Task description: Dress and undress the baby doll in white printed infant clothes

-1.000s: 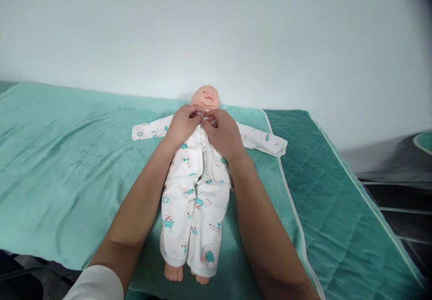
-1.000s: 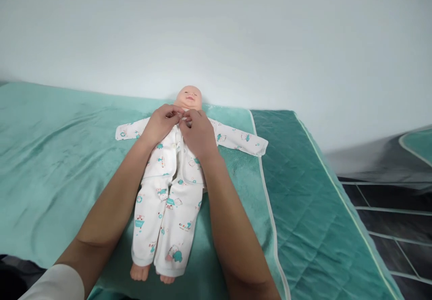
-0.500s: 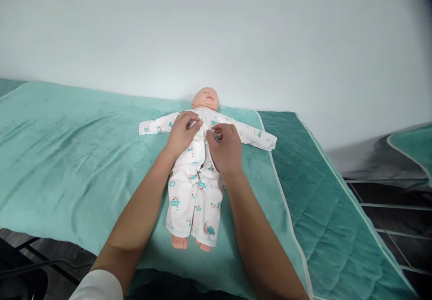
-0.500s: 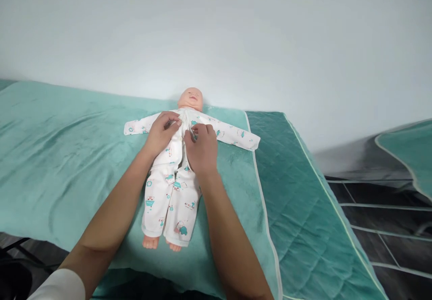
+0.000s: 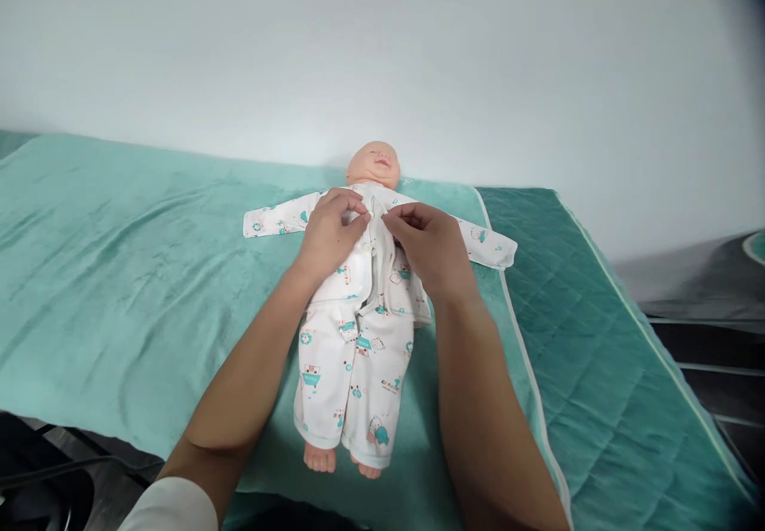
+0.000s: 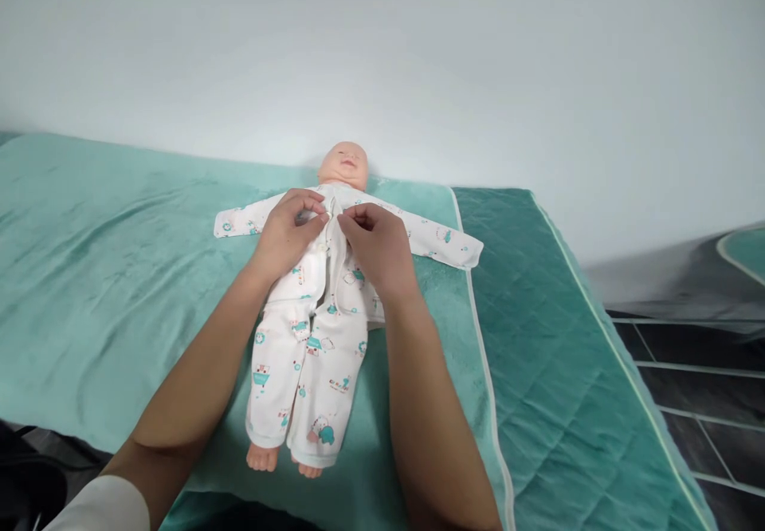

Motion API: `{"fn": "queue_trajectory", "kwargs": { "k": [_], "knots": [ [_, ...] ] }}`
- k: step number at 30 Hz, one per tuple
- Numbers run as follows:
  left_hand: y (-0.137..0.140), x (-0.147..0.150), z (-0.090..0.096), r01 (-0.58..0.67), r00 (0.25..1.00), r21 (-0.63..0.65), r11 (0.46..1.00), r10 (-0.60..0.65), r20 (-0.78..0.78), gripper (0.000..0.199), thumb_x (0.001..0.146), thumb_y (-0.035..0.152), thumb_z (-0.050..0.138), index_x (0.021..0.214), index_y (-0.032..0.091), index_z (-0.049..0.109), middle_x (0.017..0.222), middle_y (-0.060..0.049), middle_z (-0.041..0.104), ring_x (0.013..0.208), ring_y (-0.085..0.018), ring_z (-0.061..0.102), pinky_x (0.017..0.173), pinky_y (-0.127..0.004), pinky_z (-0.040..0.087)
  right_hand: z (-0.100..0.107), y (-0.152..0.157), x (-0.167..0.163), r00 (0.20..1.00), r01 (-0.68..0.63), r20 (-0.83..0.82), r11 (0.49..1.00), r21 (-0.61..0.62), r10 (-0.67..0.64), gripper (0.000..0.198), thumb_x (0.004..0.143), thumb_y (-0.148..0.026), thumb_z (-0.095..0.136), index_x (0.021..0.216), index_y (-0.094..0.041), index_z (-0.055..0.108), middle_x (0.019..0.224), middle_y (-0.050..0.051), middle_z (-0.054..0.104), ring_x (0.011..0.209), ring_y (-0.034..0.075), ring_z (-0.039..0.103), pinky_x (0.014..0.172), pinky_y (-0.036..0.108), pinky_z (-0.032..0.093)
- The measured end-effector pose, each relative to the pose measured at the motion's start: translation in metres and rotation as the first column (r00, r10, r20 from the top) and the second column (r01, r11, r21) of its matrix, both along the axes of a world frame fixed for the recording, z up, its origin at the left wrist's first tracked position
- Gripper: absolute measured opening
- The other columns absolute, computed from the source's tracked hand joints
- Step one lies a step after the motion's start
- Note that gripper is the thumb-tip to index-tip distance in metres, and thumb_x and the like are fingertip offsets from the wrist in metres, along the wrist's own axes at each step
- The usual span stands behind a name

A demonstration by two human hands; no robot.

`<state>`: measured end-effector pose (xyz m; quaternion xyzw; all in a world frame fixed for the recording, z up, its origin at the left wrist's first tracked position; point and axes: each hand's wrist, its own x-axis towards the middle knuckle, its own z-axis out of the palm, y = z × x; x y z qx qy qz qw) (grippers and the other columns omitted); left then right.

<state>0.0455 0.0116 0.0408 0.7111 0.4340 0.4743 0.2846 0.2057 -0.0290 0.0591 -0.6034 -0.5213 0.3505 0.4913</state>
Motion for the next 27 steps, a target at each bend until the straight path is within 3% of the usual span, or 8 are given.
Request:
{"fn": "queue_trajectory", "kwargs": {
  "k": [8, 16, 22, 27],
  "knots": [
    [-0.001, -0.002, 0.003, 0.053, 0.996, -0.035, 0.998, -0.050, 0.068, 0.008, 0.090, 0.015, 0.065, 0.084, 0.021, 0.064, 0.119, -0.007, 0.068, 0.118, -0.021, 0.062, 0.105, -0.037, 0.046, -0.016, 0.001, -0.013, 0.985, 0.061, -0.167, 0.991, 0.115, -0.041, 0.023, 0.079, -0.038, 0.072, 0.089, -0.018, 0.074, 0.084, 0.002, 0.069, 0.075, 0.014, 0.059, 0.071, 0.027, 0.048],
    [-0.004, 0.004, 0.005, 0.059, 0.996, -0.051, 0.997, -0.055, 0.077, 0.009, 0.088, 0.014, 0.065, 0.082, 0.021, 0.066, 0.115, -0.006, 0.069, 0.116, -0.021, 0.061, 0.107, -0.039, 0.045, -0.024, -0.001, -0.011, 0.959, -0.014, -0.276, 0.988, 0.152, 0.056, 0.027, 0.076, -0.038, 0.078, 0.095, -0.020, 0.072, 0.084, 0.000, 0.066, 0.076, 0.012, 0.058, 0.073, 0.028, 0.048],
    [-0.005, 0.001, 0.008, 0.075, 0.993, -0.125, 0.989, -0.063, 0.095, 0.010, 0.087, 0.016, 0.067, 0.078, 0.020, 0.070, 0.115, -0.006, 0.069, 0.115, -0.020, 0.062, 0.109, -0.038, 0.044, -0.020, -0.004, -0.012, 0.976, -0.079, -0.191, 0.989, 0.124, 0.102, 0.032, 0.074, -0.031, 0.079, 0.102, -0.020, 0.066, 0.088, 0.000, 0.066, 0.072, 0.011, 0.057, 0.071, 0.028, 0.047],
    [-0.007, -0.003, 0.013, 0.105, 0.990, -0.179, 0.978, -0.086, 0.110, 0.014, 0.090, 0.023, 0.065, 0.078, 0.020, 0.072, 0.119, -0.006, 0.069, 0.116, -0.021, 0.063, 0.110, -0.039, 0.045, -0.018, -0.006, -0.014, 0.996, -0.078, -0.027, 0.986, 0.144, 0.083, 0.029, 0.080, -0.031, 0.073, 0.104, -0.020, 0.063, 0.085, -0.002, 0.064, 0.071, 0.011, 0.056, 0.071, 0.028, 0.047]
  ]
}}
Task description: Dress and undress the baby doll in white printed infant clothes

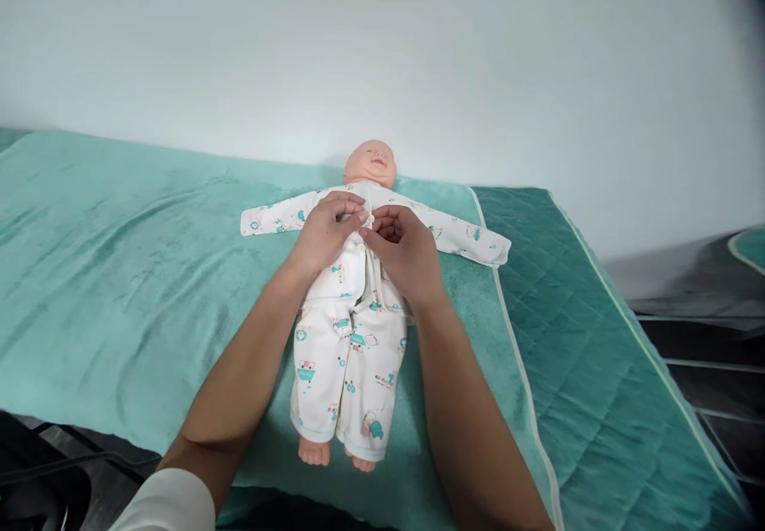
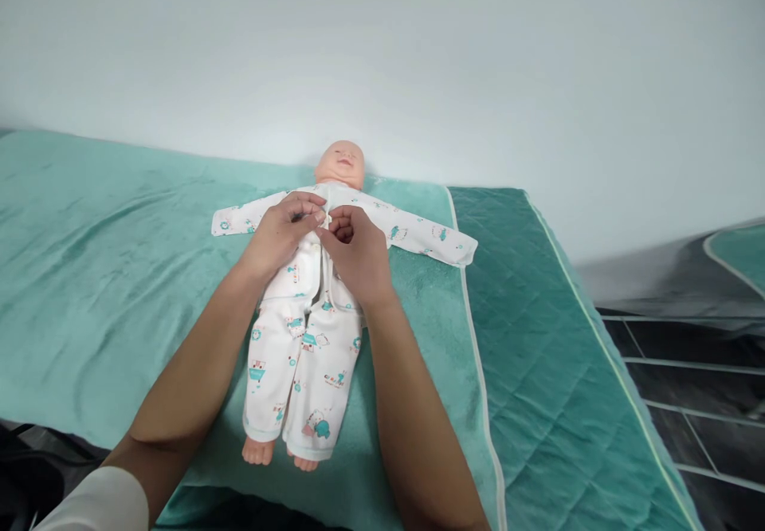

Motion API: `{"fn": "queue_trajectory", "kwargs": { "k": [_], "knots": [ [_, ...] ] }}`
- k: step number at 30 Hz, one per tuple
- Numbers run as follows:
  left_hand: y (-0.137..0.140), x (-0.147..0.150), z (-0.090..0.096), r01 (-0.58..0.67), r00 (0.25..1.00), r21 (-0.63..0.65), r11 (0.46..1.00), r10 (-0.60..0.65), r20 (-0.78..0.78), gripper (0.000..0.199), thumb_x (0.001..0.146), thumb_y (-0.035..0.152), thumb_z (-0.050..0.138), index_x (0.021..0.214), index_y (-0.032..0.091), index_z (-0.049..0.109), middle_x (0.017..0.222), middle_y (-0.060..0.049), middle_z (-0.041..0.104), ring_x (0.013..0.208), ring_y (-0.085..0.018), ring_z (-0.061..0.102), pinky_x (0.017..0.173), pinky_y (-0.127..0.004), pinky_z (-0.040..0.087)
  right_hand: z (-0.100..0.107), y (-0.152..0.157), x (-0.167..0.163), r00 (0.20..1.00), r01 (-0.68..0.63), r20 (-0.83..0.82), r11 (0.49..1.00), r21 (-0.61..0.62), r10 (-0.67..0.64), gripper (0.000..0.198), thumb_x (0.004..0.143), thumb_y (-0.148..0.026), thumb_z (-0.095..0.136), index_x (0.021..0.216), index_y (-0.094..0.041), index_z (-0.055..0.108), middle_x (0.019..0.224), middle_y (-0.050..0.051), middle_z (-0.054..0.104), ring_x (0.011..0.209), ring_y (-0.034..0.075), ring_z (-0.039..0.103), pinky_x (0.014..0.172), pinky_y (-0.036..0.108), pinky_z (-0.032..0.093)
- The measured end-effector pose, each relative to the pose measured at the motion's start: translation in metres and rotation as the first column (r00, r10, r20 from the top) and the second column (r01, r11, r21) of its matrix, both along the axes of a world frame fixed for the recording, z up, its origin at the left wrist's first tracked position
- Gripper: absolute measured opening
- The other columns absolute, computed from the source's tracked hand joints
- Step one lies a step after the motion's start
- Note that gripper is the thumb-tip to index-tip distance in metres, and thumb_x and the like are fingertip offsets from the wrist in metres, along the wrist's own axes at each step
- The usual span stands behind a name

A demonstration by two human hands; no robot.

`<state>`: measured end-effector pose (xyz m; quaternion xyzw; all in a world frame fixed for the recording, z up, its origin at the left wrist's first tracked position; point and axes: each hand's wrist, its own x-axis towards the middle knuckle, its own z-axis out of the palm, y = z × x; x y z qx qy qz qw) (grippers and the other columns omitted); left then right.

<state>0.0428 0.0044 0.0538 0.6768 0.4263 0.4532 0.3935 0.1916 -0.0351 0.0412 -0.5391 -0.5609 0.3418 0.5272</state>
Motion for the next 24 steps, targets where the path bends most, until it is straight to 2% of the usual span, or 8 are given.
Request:
{"fn": "queue_trajectory", "kwargs": {
  "k": [4, 7, 13, 24],
  "knots": [
    [-0.0017, -0.0019, 0.0028, 0.024, 1.000, -0.025, 0.999, -0.024, -0.005, 0.014, 0.089, 0.029, 0.069, 0.079, 0.020, 0.073, 0.121, -0.007, 0.069, 0.115, -0.022, 0.064, 0.108, -0.038, 0.047, 0.0015, -0.0031, -0.0037, 0.981, 0.029, 0.189, 0.998, 0.057, -0.040, 0.022, 0.086, -0.031, 0.066, 0.104, -0.021, 0.060, 0.084, -0.001, 0.064, 0.071, 0.012, 0.056, 0.070, 0.028, 0.046],
    [-0.0024, -0.0017, 0.0032, -0.004, 1.000, -0.022, 1.000, 0.004, -0.010, 0.006, 0.084, 0.023, 0.070, 0.079, 0.020, 0.073, 0.122, -0.006, 0.069, 0.116, -0.022, 0.064, 0.107, -0.038, 0.047, 0.0012, -0.0043, -0.0056, 0.958, 0.036, 0.280, 0.996, 0.082, -0.057, 0.019, 0.088, -0.029, 0.062, 0.105, -0.022, 0.059, 0.086, -0.001, 0.066, 0.073, 0.013, 0.057, 0.072, 0.029, 0.046],
    [-0.0034, 0.0013, 0.0042, -0.046, 0.999, -0.044, 0.998, 0.046, -0.010, 0.011, 0.077, 0.012, 0.062, 0.076, 0.019, 0.071, 0.121, -0.006, 0.070, 0.116, -0.021, 0.065, 0.105, -0.037, 0.049, -0.0012, -0.0024, -0.0053, 0.960, 0.024, 0.277, 0.995, 0.097, -0.051, 0.021, 0.087, -0.027, 0.062, 0.107, -0.022, 0.058, 0.087, -0.001, 0.065, 0.074, 0.013, 0.058, 0.073, 0.028, 0.046],
    [-0.0013, 0.0020, 0.0018, -0.064, 0.998, -0.067, 0.996, 0.065, 0.010, 0.011, 0.074, 0.013, 0.062, 0.075, 0.020, 0.071, 0.119, -0.005, 0.071, 0.115, -0.021, 0.066, 0.106, -0.037, 0.049, -0.0009, -0.0028, -0.0048, 0.963, 0.007, 0.266, 0.995, 0.103, -0.034, 0.023, 0.085, -0.026, 0.062, 0.108, -0.023, 0.058, 0.085, -0.002, 0.065, 0.073, 0.013, 0.057, 0.072, 0.028, 0.047]
  ]
}}
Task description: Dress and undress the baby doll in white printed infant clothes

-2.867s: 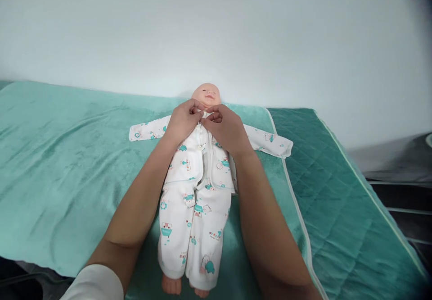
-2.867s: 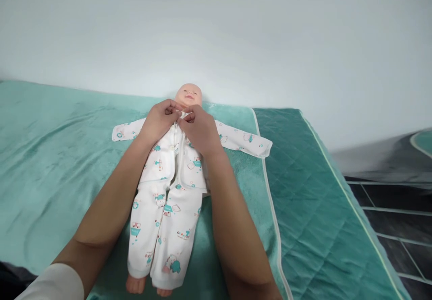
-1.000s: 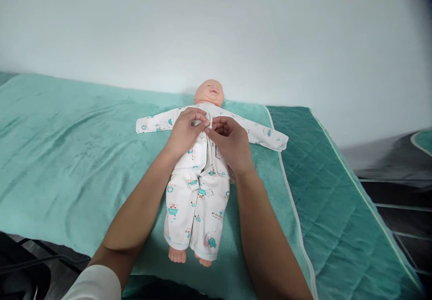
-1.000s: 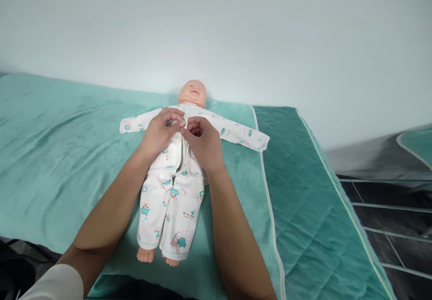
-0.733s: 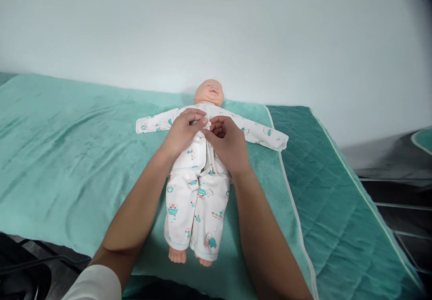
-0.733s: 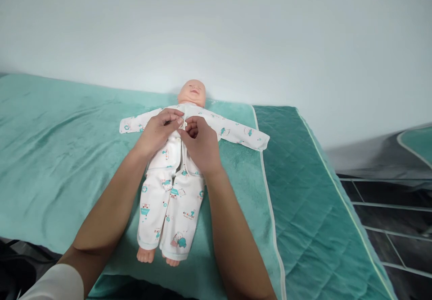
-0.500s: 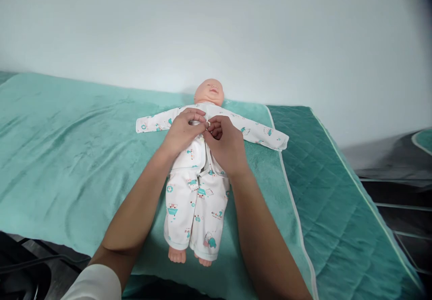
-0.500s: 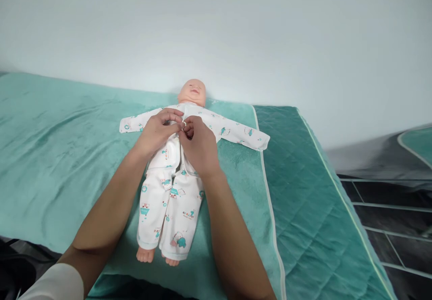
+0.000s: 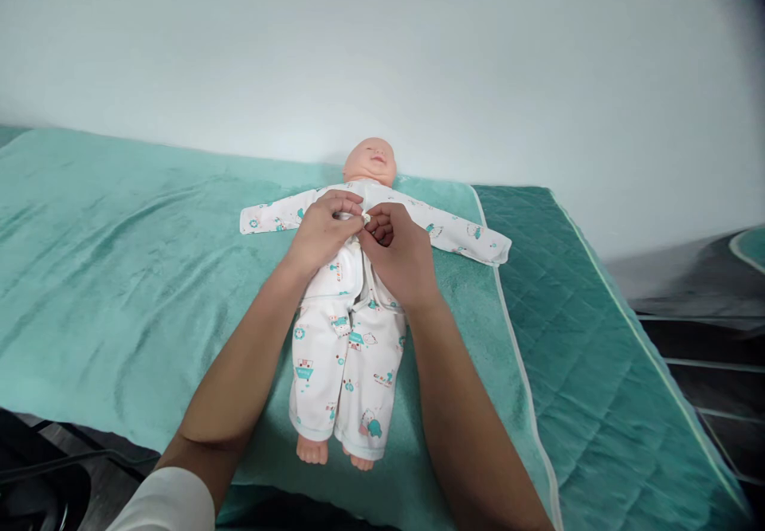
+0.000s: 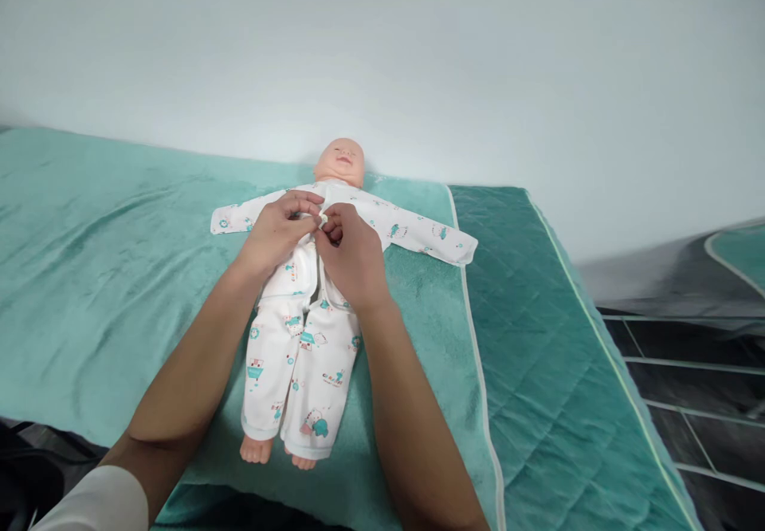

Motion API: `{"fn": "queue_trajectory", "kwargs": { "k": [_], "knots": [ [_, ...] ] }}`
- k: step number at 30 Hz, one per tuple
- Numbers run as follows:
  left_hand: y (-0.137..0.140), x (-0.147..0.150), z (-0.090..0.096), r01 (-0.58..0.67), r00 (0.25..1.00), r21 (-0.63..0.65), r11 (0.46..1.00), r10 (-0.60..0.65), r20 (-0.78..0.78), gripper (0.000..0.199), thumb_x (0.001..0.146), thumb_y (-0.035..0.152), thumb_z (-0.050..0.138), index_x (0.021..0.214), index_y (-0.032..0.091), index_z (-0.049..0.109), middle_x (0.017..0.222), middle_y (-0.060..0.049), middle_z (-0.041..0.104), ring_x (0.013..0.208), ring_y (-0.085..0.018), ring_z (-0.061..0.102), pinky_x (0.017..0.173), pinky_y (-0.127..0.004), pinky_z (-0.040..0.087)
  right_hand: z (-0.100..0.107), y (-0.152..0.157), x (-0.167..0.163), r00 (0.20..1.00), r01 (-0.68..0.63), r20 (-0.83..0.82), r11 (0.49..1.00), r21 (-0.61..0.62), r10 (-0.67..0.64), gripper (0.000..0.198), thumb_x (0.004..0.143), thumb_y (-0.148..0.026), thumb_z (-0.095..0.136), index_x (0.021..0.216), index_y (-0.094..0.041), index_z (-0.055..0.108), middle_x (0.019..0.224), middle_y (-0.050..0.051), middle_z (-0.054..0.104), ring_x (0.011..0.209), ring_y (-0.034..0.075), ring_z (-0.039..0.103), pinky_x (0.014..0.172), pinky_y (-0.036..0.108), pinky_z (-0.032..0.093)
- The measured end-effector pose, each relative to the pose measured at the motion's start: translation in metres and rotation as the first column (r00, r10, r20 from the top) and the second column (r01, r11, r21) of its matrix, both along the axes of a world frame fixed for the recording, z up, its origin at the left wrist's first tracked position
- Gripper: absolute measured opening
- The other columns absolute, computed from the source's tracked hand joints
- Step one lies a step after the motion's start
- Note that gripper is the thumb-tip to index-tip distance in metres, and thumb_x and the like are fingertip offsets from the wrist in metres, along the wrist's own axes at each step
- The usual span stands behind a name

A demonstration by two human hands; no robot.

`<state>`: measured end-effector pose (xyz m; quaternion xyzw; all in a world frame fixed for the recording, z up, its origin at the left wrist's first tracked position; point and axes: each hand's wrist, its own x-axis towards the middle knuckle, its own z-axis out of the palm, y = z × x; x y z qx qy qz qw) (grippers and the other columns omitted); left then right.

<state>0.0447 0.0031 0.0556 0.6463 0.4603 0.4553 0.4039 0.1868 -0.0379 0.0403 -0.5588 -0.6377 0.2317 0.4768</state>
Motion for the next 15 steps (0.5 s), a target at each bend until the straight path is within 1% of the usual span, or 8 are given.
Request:
{"fn": "queue_trajectory", "kwargs": {
  "k": [4, 7, 12, 15],
  "knots": [
    [0.0006, -0.0013, -0.0011, 0.016, 0.999, -0.024, 1.000, -0.015, 0.040, 0.010, 0.074, 0.014, 0.062, 0.074, 0.019, 0.071, 0.121, -0.005, 0.071, 0.115, -0.021, 0.066, 0.106, -0.037, 0.049, -0.0002, -0.0004, 0.0000, 1.000, -0.017, -0.019, 1.000, 0.012, 0.017, 0.025, 0.084, -0.026, 0.063, 0.108, -0.023, 0.058, 0.086, -0.002, 0.065, 0.074, 0.013, 0.057, 0.073, 0.027, 0.047],
    [0.0019, -0.0016, -0.0030, 0.026, 0.998, -0.031, 0.999, -0.024, 0.060, 0.012, 0.074, 0.013, 0.062, 0.074, 0.020, 0.071, 0.122, -0.005, 0.071, 0.116, -0.022, 0.066, 0.107, -0.038, 0.049, 0.0011, -0.0010, -0.0005, 0.999, -0.028, -0.043, 1.000, 0.000, 0.028, 0.025, 0.084, -0.027, 0.064, 0.108, -0.024, 0.057, 0.087, -0.001, 0.065, 0.076, 0.013, 0.058, 0.073, 0.027, 0.047],
    [0.0031, -0.0026, -0.0033, 0.011, 0.999, -0.018, 1.000, -0.010, 0.051, 0.015, 0.073, 0.011, 0.059, 0.072, 0.020, 0.071, 0.118, -0.004, 0.072, 0.116, -0.021, 0.066, 0.109, -0.038, 0.047, 0.0027, -0.0022, -0.0012, 0.996, -0.054, -0.069, 0.998, -0.019, 0.052, 0.028, 0.083, -0.026, 0.064, 0.109, -0.024, 0.056, 0.090, -0.001, 0.064, 0.078, 0.013, 0.057, 0.074, 0.027, 0.047],
    [0.0025, -0.0042, -0.0007, 0.041, 0.998, -0.033, 0.999, -0.040, 0.048, 0.013, 0.075, 0.013, 0.061, 0.073, 0.020, 0.072, 0.121, -0.004, 0.071, 0.118, -0.022, 0.065, 0.110, -0.038, 0.046, 0.0030, -0.0024, -0.0012, 0.995, -0.053, -0.082, 0.998, -0.022, 0.051, 0.028, 0.083, -0.026, 0.064, 0.109, -0.024, 0.056, 0.089, -0.002, 0.063, 0.077, 0.013, 0.056, 0.074, 0.027, 0.047]
  ]
}}
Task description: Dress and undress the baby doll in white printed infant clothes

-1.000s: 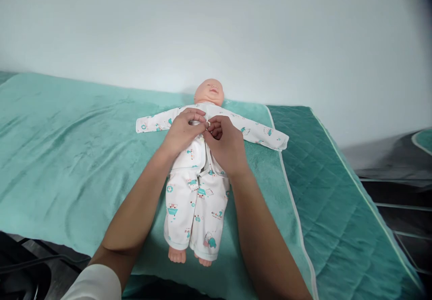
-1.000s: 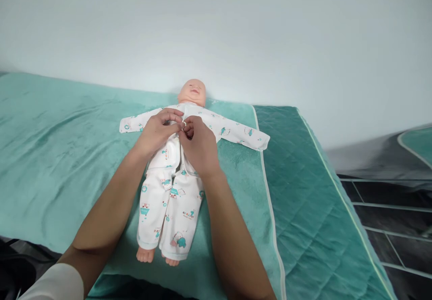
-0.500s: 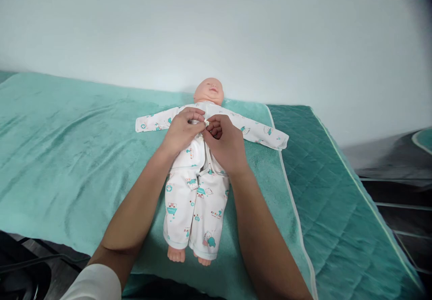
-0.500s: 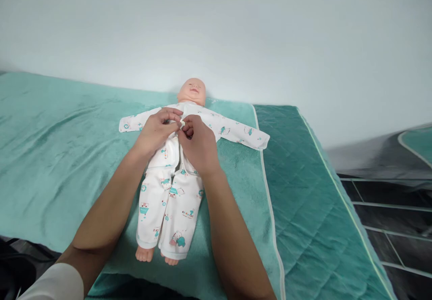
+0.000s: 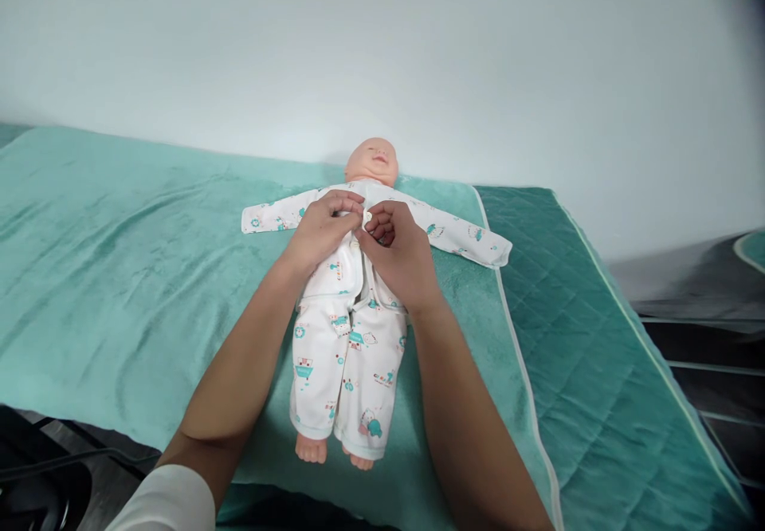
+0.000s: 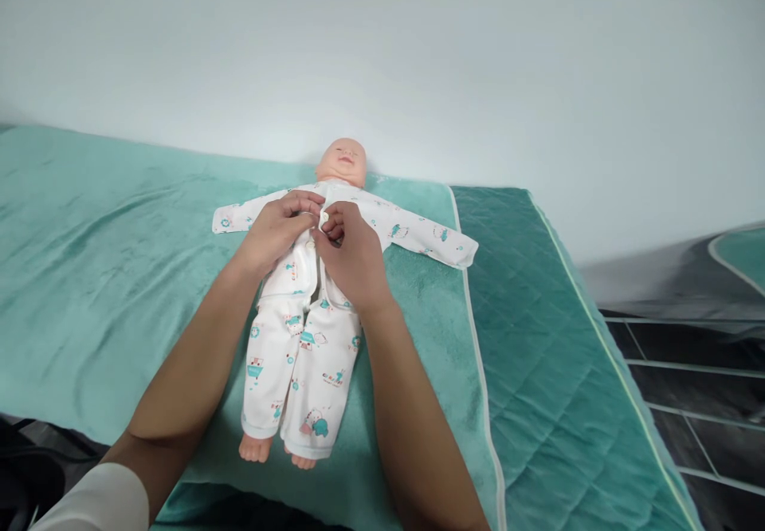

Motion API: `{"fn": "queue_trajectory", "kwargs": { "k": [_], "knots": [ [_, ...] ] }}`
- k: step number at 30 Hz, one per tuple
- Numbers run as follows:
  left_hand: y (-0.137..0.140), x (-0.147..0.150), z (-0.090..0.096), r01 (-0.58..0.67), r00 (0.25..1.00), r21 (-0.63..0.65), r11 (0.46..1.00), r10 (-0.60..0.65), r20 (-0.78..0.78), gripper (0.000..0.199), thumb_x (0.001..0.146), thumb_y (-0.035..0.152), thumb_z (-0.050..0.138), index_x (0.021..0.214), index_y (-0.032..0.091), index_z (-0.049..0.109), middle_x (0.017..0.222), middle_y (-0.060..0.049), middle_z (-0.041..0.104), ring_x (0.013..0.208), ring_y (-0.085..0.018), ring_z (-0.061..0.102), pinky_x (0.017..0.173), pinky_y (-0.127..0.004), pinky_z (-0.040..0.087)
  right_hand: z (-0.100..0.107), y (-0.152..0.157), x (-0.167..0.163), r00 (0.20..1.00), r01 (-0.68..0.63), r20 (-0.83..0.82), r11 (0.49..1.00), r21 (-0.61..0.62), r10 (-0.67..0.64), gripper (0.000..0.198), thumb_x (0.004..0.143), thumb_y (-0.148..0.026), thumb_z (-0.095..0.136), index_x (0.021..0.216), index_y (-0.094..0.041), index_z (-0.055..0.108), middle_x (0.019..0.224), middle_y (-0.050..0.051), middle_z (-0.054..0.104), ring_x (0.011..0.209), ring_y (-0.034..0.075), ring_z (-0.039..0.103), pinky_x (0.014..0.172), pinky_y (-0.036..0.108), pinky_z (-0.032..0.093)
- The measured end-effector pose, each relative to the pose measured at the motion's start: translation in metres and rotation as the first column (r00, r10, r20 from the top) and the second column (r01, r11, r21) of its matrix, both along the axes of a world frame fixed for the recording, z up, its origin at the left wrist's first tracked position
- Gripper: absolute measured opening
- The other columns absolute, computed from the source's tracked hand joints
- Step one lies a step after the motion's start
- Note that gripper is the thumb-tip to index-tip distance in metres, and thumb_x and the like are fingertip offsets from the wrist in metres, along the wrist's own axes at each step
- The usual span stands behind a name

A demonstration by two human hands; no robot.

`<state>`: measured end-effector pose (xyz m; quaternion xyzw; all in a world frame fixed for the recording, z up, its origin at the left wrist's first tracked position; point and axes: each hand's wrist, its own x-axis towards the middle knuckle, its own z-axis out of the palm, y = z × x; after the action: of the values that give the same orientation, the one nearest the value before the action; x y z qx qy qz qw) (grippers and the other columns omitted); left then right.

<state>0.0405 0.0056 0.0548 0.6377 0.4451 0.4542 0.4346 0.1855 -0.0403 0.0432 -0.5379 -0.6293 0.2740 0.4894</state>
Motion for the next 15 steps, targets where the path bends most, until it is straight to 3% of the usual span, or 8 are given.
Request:
{"fn": "queue_trajectory", "kwargs": {
  "k": [5, 15],
  "knots": [
    [-0.0018, -0.0003, 0.0024, 0.006, 1.000, -0.022, 1.000, -0.006, -0.005, 0.008, 0.077, 0.020, 0.065, 0.075, 0.020, 0.072, 0.124, -0.005, 0.070, 0.119, -0.023, 0.064, 0.108, -0.039, 0.047, -0.0002, 0.0000, -0.0001, 1.000, 0.003, 0.016, 1.000, -0.003, -0.003, 0.026, 0.084, -0.026, 0.063, 0.109, -0.024, 0.055, 0.089, -0.001, 0.063, 0.079, 0.013, 0.057, 0.075, 0.028, 0.047],
    [-0.0015, 0.0049, 0.0003, -0.046, 0.998, -0.052, 0.998, 0.048, 0.034, 0.010, 0.071, 0.012, 0.061, 0.070, 0.019, 0.069, 0.121, -0.005, 0.071, 0.115, -0.022, 0.066, 0.101, -0.036, 0.051, -0.0043, 0.0017, 0.0001, 0.999, -0.008, 0.052, 1.000, 0.022, 0.007, 0.026, 0.085, -0.025, 0.061, 0.110, -0.024, 0.054, 0.090, -0.001, 0.062, 0.080, 0.014, 0.057, 0.077, 0.029, 0.047]
  ]
}}
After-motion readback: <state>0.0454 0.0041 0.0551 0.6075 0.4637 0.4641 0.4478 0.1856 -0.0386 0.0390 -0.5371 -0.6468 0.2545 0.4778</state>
